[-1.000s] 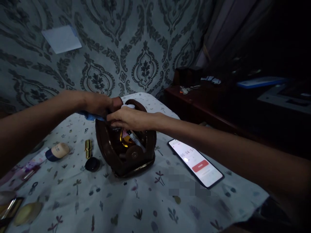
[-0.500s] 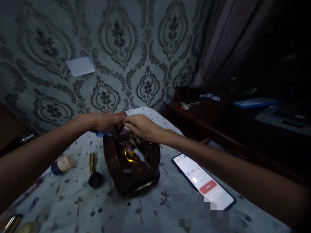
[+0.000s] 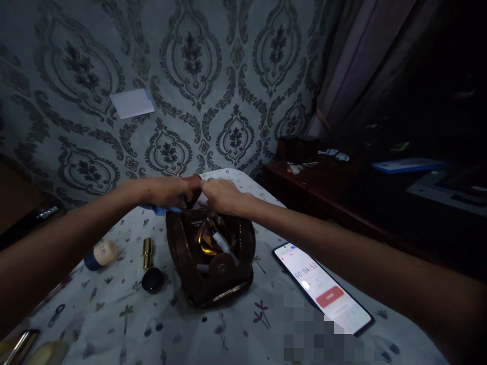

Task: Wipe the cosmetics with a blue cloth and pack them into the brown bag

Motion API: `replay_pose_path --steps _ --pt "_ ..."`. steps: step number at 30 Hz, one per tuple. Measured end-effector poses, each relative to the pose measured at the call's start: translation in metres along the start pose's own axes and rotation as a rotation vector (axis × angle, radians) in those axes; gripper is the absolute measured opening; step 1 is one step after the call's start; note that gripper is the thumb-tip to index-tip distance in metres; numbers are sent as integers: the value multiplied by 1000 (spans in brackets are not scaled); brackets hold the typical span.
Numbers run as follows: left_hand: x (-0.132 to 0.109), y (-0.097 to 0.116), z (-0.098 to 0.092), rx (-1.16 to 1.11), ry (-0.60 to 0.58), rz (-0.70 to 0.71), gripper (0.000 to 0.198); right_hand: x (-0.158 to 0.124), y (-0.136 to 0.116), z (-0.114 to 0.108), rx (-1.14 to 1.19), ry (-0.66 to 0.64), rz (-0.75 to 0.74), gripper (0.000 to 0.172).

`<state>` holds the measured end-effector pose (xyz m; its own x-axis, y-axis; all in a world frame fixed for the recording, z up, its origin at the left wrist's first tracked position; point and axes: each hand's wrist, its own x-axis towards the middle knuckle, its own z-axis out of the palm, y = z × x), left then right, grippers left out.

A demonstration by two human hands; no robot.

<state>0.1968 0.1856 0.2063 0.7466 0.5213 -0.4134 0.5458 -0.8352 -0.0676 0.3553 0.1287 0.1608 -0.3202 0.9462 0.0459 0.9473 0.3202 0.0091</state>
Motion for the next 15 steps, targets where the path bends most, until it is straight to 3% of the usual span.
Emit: replay_pose_path --steps 3,9,15 --pt "-4 1 -2 62 34 -39 17 4 3 3 3 47 12 34" --pt "-11 15 -11 157 91 -87 22 12 12 6 85 22 2 22" --pt "-18 20 -19 171 137 -79 24 16 18 17 260 196 -118 19"
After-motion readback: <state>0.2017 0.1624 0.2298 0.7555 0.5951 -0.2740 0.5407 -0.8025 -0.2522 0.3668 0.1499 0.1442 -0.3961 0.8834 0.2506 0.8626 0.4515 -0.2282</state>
